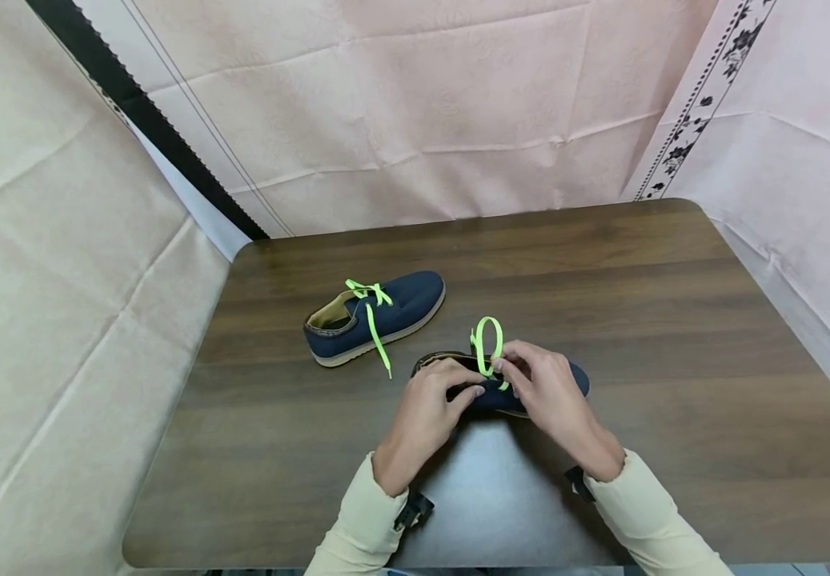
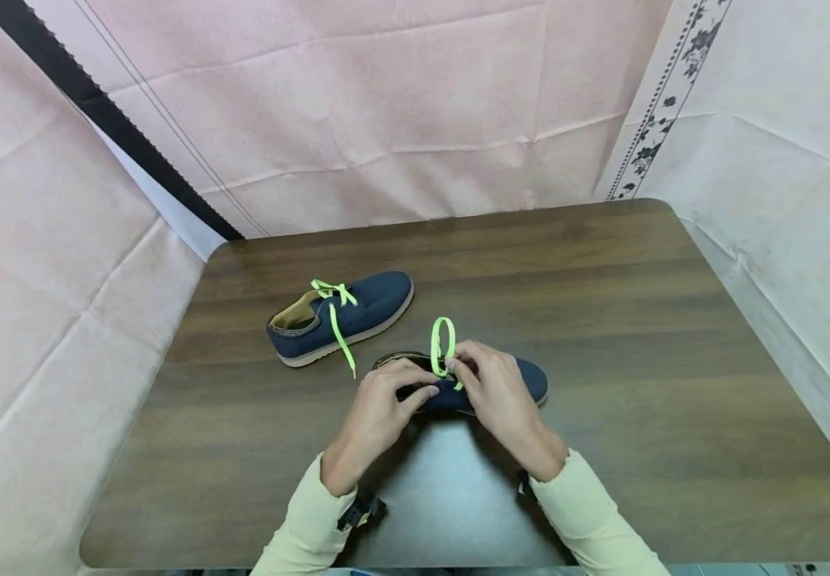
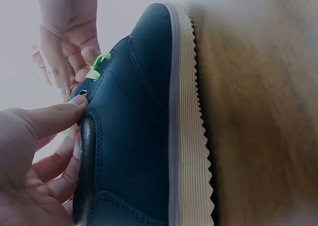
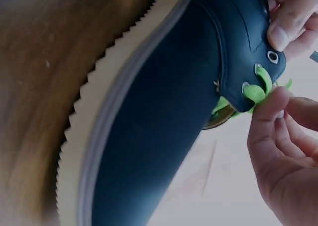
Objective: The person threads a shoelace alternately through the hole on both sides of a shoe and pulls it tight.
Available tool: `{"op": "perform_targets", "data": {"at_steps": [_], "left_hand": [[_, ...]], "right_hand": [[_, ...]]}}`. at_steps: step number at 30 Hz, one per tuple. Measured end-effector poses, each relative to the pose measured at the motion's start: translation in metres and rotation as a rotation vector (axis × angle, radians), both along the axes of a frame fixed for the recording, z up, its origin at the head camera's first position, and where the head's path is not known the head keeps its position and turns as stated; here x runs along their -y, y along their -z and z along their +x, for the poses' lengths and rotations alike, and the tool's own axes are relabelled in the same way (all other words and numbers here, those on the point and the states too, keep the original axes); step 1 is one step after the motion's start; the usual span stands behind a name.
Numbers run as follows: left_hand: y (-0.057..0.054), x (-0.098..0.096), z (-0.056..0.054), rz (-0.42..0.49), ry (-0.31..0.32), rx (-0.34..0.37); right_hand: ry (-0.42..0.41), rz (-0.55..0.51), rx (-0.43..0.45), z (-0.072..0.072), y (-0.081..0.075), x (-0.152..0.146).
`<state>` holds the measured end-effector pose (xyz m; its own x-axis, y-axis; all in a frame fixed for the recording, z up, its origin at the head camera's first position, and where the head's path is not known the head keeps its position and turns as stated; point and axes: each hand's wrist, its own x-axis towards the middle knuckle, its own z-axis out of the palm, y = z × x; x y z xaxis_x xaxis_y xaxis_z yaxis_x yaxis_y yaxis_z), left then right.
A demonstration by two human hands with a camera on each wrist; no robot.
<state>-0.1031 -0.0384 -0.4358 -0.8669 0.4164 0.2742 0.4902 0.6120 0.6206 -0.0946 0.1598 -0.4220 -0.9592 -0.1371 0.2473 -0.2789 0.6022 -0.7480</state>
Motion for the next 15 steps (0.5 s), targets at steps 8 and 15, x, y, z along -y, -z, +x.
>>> {"op": "perform_targets", "data": {"at_steps": [8, 15], "left_hand": [[0.005, 0.001, -0.001, 0.058, 0.026, -0.102], [0.013, 0.003, 0.001, 0.083, 0.049, -0.200]], "right_hand": [[-0.097, 0.069, 0.136, -0.012, -0.013, -0.007], [-0.181, 0.037, 0.239, -0.022, -0.013, -0.013]]}}
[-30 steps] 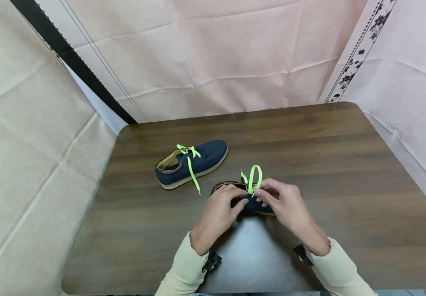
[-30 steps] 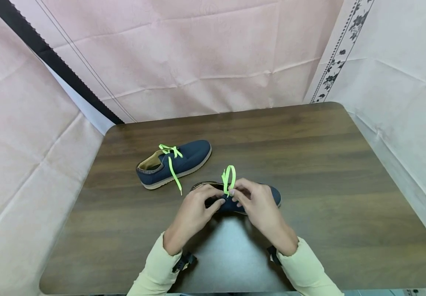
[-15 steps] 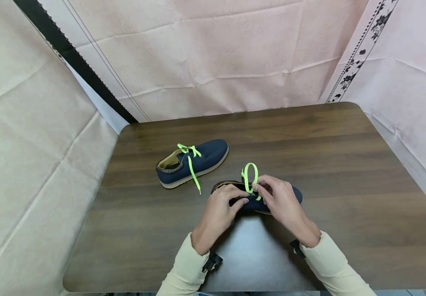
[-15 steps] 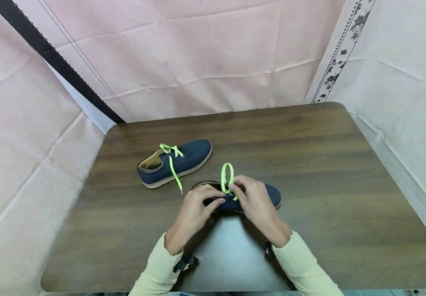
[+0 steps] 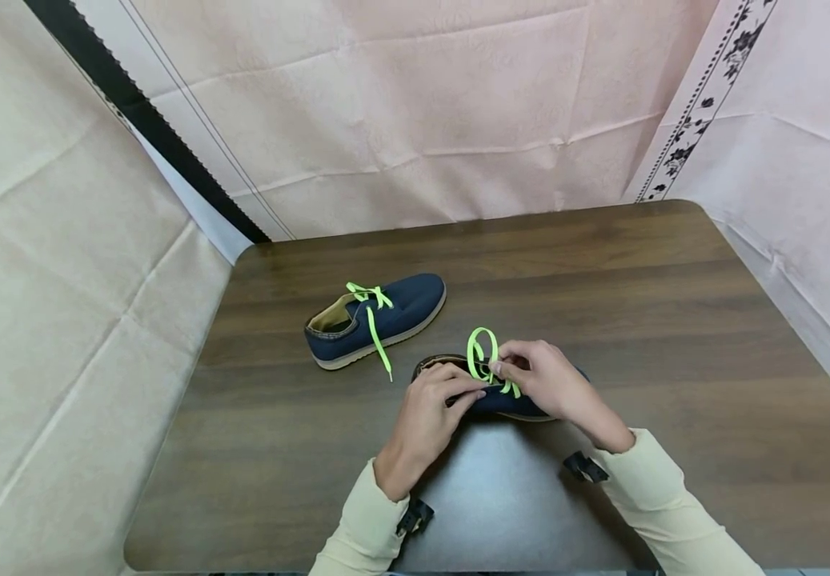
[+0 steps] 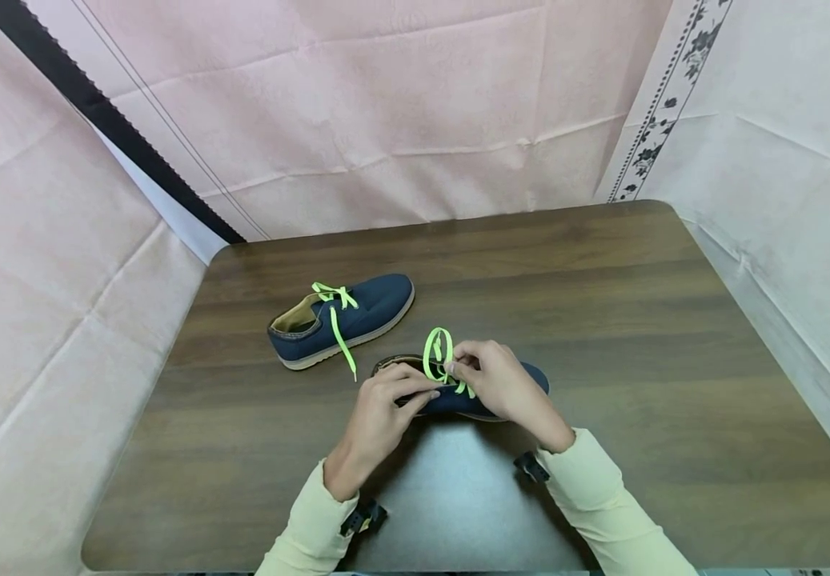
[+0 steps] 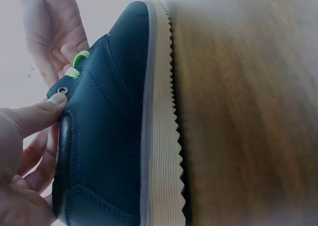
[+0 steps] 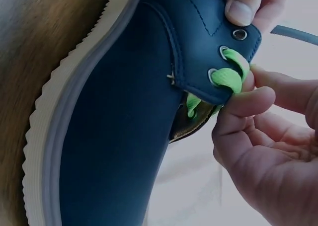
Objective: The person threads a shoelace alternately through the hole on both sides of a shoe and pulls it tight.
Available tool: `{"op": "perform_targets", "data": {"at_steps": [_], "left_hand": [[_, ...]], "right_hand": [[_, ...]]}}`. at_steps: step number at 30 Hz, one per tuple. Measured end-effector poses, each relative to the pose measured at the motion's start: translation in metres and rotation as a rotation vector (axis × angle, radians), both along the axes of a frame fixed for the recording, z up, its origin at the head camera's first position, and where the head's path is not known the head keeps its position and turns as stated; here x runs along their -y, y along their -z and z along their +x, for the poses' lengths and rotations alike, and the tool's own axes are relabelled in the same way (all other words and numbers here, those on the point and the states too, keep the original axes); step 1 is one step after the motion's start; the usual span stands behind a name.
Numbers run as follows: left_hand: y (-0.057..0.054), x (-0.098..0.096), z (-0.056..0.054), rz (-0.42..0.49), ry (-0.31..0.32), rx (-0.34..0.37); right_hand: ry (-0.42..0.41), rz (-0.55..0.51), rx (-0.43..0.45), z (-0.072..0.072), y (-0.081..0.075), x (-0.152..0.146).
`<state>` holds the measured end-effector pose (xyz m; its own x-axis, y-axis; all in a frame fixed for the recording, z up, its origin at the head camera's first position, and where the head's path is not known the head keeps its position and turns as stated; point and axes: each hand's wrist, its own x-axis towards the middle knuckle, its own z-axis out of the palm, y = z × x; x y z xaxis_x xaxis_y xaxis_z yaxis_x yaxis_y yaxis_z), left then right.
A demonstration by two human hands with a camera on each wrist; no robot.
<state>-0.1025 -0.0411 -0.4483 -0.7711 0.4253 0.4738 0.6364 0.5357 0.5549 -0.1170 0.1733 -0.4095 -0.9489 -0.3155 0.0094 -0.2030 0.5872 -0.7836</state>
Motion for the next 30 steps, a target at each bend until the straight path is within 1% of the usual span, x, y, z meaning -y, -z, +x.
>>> {"op": "perform_targets", "data": {"at_steps": [6, 9, 13, 15, 17, 18, 20, 24, 26, 30], "left_hand": [[0.003, 0.000, 0.001, 0.029, 0.008, -0.041], [0.004, 0.000, 0.001, 0.038, 0.014, -0.062], [0.005, 0.000, 0.000, 0.051, 0.020, -0.101], [0.006, 0.000, 0.000, 0.054, 0.027, -0.124], [0.007, 0.001, 0.000, 0.036, 0.036, -0.163], [0.007, 0.002, 0.000, 0.016, 0.043, -0.195], [0.008, 0.003, 0.000, -0.049, 0.063, -0.270], [0.005, 0.006, -0.003, -0.218, 0.101, -0.431], [0.003, 0.006, -0.005, -0.290, 0.123, -0.488], [0.000, 0.005, -0.010, -0.402, 0.174, -0.596]], "right_hand": [[-0.030, -0.002, 0.050, -0.003, 0.001, -0.002], [-0.075, 0.001, 0.098, -0.006, 0.000, -0.003], [-0.165, -0.057, 0.188, -0.013, -0.002, -0.005], [-0.186, -0.103, 0.251, -0.016, -0.002, -0.007], [-0.199, -0.138, 0.306, -0.020, -0.001, -0.007], [-0.196, -0.153, 0.338, -0.022, 0.000, -0.007], [-0.198, -0.168, 0.374, -0.024, 0.000, -0.007], [-0.196, -0.175, 0.415, -0.028, 0.002, -0.007], [-0.190, -0.177, 0.425, -0.028, 0.002, -0.008], [-0.146, -0.193, 0.470, -0.025, 0.003, -0.011]]}}
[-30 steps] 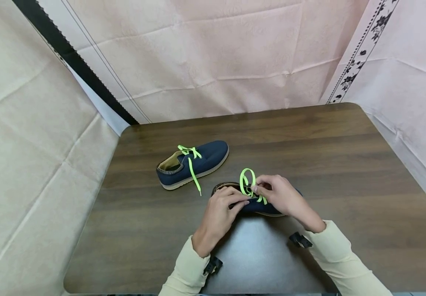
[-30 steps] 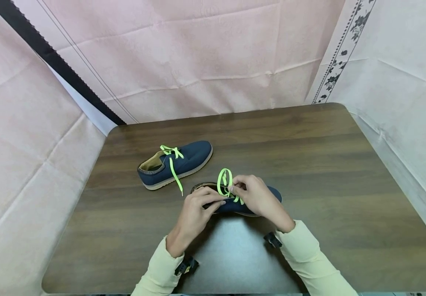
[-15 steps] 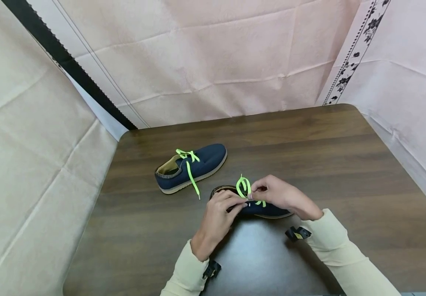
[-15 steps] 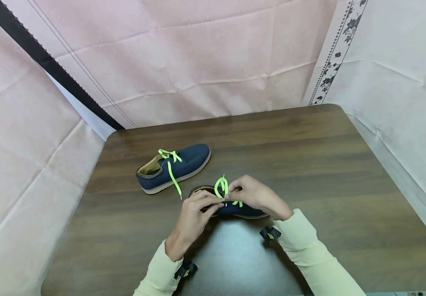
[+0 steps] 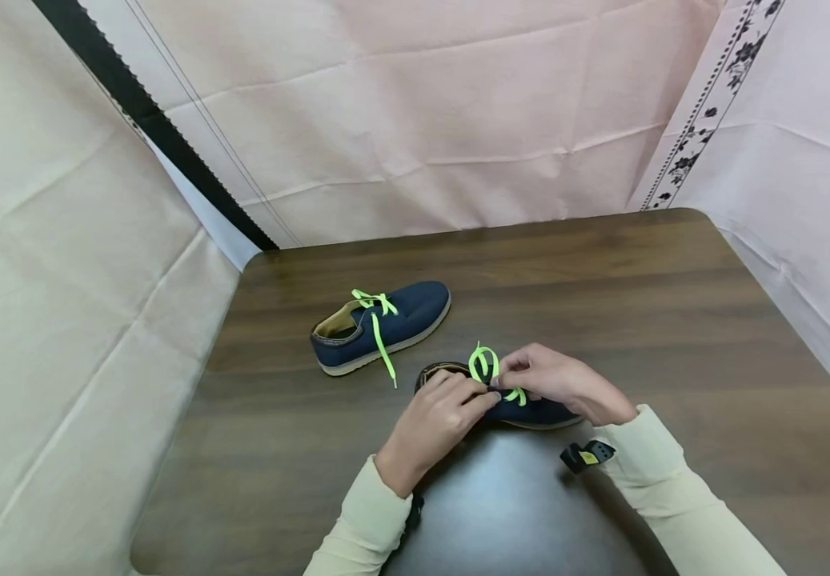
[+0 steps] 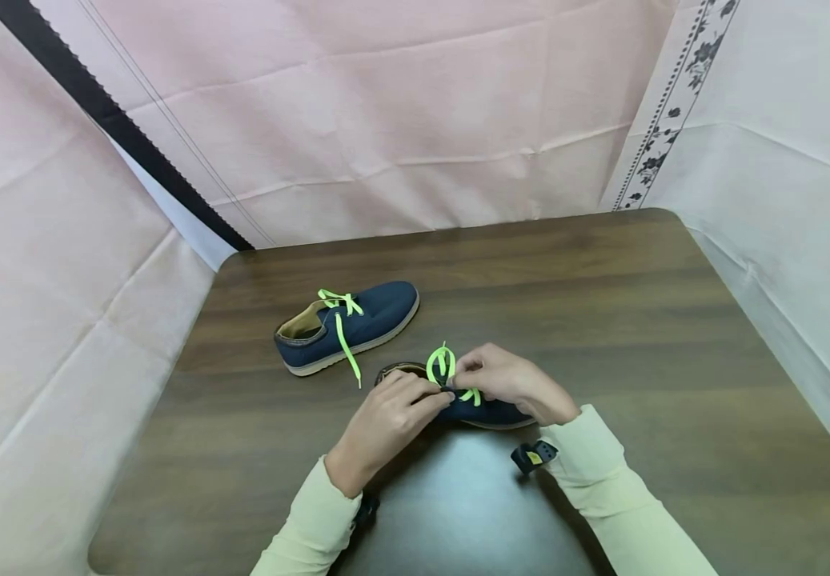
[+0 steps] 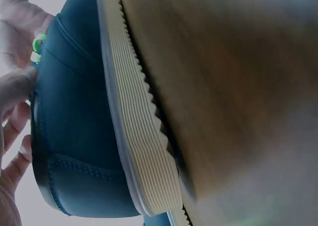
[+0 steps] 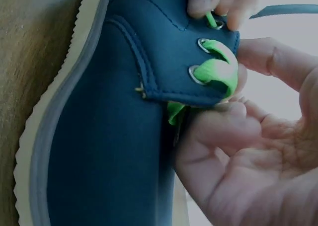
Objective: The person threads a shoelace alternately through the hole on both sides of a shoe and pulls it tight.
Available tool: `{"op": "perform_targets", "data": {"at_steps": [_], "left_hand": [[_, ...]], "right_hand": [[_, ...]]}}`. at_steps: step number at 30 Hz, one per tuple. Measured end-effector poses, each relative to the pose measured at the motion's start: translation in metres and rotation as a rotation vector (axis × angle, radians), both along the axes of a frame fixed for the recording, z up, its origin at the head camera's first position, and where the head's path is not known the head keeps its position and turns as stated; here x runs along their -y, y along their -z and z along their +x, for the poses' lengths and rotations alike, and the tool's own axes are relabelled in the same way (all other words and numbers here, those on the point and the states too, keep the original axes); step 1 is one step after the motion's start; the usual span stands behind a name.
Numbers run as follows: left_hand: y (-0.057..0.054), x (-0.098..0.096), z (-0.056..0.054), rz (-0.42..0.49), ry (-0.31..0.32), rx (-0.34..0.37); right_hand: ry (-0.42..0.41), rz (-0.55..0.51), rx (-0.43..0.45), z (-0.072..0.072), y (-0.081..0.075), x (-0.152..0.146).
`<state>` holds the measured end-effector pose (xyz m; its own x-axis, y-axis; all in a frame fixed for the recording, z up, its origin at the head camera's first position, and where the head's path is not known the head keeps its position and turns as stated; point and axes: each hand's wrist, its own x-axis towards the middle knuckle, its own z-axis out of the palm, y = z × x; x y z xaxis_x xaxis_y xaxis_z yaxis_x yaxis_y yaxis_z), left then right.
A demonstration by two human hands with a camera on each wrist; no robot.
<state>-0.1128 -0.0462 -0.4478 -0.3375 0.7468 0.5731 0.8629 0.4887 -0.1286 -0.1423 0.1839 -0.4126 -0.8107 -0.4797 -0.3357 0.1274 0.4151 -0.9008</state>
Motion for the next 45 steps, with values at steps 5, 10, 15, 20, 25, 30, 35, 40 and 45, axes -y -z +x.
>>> {"op": "perform_targets", "data": {"at_steps": [5, 10, 15, 20, 25, 30, 35, 40, 45], "left_hand": [[0.001, -0.004, -0.005, -0.070, 0.032, -0.118], [0.004, -0.006, -0.006, -0.061, 0.014, -0.150], [0.005, -0.004, -0.002, -0.002, 0.004, -0.070], [0.003, 0.002, 0.006, 0.075, 0.000, 0.044], [0.000, 0.007, 0.011, 0.079, 0.000, 0.068], [-0.003, 0.010, 0.015, 0.056, 0.034, 0.091], [-0.008, 0.013, 0.018, 0.029, 0.055, 0.097], [-0.014, 0.016, 0.023, 0.048, 0.074, 0.134], [-0.022, 0.019, 0.027, 0.047, 0.083, 0.171]], "right_hand": [[0.064, -0.010, 0.000, 0.007, 0.003, -0.001], [0.104, -0.038, -0.045, 0.011, 0.007, 0.002], [0.158, -0.077, -0.086, 0.014, 0.009, 0.007], [0.250, -0.099, -0.075, 0.016, 0.011, 0.010], [0.329, -0.137, -0.026, 0.019, 0.010, 0.009], [0.378, -0.194, -0.024, 0.024, 0.006, 0.007], [0.412, -0.297, -0.020, 0.027, 0.004, 0.009], [0.452, -0.368, -0.011, 0.029, 0.004, 0.012], [0.502, -0.387, -0.003, 0.032, 0.003, 0.014]]}}
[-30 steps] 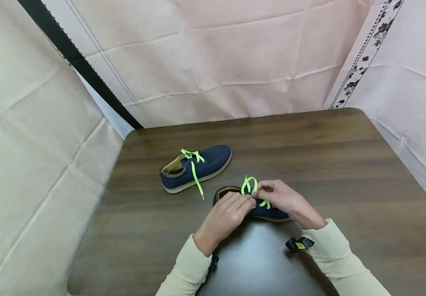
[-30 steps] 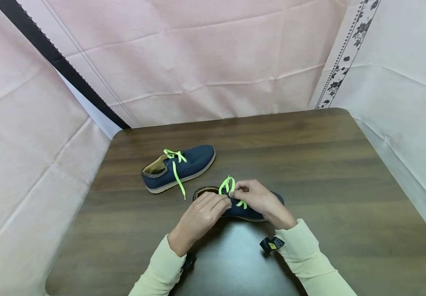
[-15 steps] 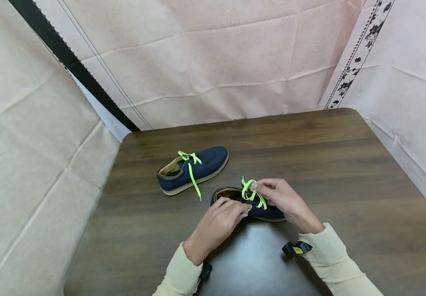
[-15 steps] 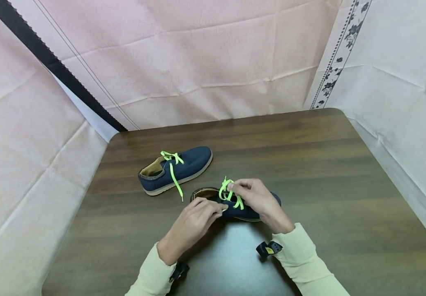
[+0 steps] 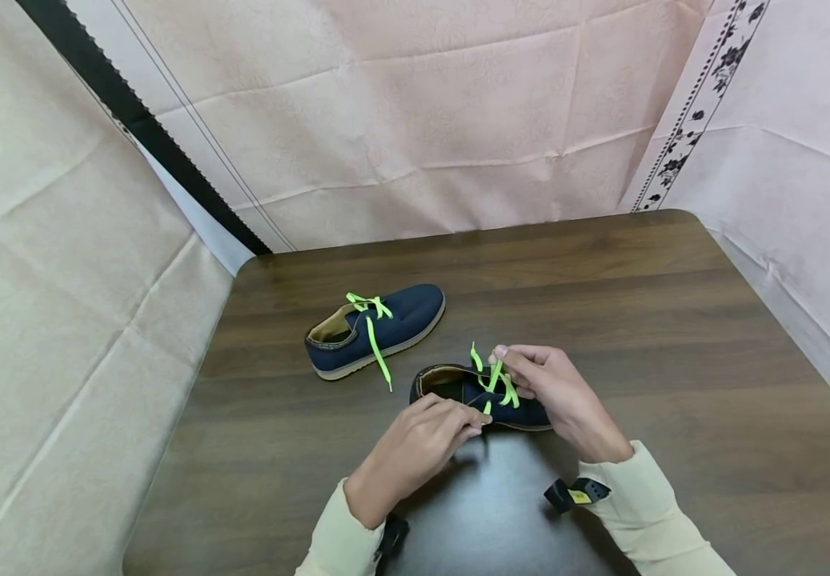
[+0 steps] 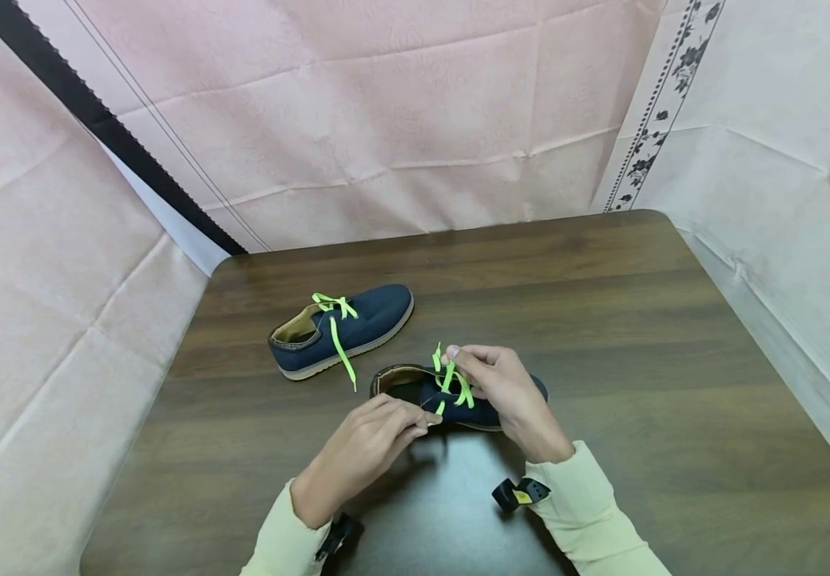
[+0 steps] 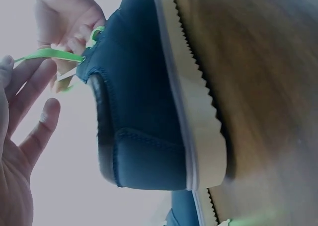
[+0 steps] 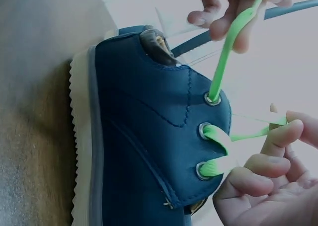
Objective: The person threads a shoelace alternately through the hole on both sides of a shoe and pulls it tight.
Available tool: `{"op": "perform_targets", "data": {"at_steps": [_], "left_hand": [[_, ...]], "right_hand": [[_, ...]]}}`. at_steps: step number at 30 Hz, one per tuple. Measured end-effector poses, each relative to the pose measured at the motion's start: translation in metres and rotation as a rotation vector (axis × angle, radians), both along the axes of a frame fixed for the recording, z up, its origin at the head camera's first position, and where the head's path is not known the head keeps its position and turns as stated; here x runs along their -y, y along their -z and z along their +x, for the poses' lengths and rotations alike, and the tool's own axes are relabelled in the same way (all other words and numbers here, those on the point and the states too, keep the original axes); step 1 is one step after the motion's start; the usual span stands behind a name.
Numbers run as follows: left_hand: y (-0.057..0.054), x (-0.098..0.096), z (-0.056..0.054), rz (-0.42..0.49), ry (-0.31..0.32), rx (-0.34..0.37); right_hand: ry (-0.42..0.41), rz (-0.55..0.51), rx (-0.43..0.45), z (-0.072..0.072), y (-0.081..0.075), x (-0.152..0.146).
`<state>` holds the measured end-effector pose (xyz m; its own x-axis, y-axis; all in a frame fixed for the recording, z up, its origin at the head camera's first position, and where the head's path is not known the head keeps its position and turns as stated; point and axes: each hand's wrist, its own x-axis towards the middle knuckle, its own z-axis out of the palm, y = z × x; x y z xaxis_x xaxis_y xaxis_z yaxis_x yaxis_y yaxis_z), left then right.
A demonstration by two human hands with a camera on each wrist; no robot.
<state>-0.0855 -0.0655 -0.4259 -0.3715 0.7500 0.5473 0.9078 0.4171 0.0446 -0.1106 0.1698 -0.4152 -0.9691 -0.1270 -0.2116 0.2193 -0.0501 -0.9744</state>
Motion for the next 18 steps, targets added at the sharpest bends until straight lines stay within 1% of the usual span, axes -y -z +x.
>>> {"op": "perform_targets", "data": {"at_steps": [3, 7, 10, 13, 15, 18], "left_hand": [[-0.003, 0.001, 0.002, 0.007, 0.004, 0.009], [-0.007, 0.003, 0.004, 0.032, 0.020, 0.033], [-0.011, 0.004, 0.005, 0.076, 0.038, 0.080], [-0.016, 0.006, 0.006, 0.126, 0.052, 0.115], [-0.018, 0.008, 0.007, 0.149, 0.055, 0.127], [-0.022, 0.009, 0.008, 0.154, 0.057, 0.132]], "right_hand": [[0.030, 0.012, 0.007, 0.003, -0.001, 0.002], [0.081, 0.085, 0.011, 0.009, 0.001, 0.004], [0.140, 0.163, -0.017, 0.015, 0.006, 0.007], [0.194, 0.207, -0.055, 0.021, 0.012, 0.011], [0.211, 0.208, -0.074, 0.024, 0.016, 0.014], [0.225, 0.176, -0.081, 0.030, 0.020, 0.016]]}}
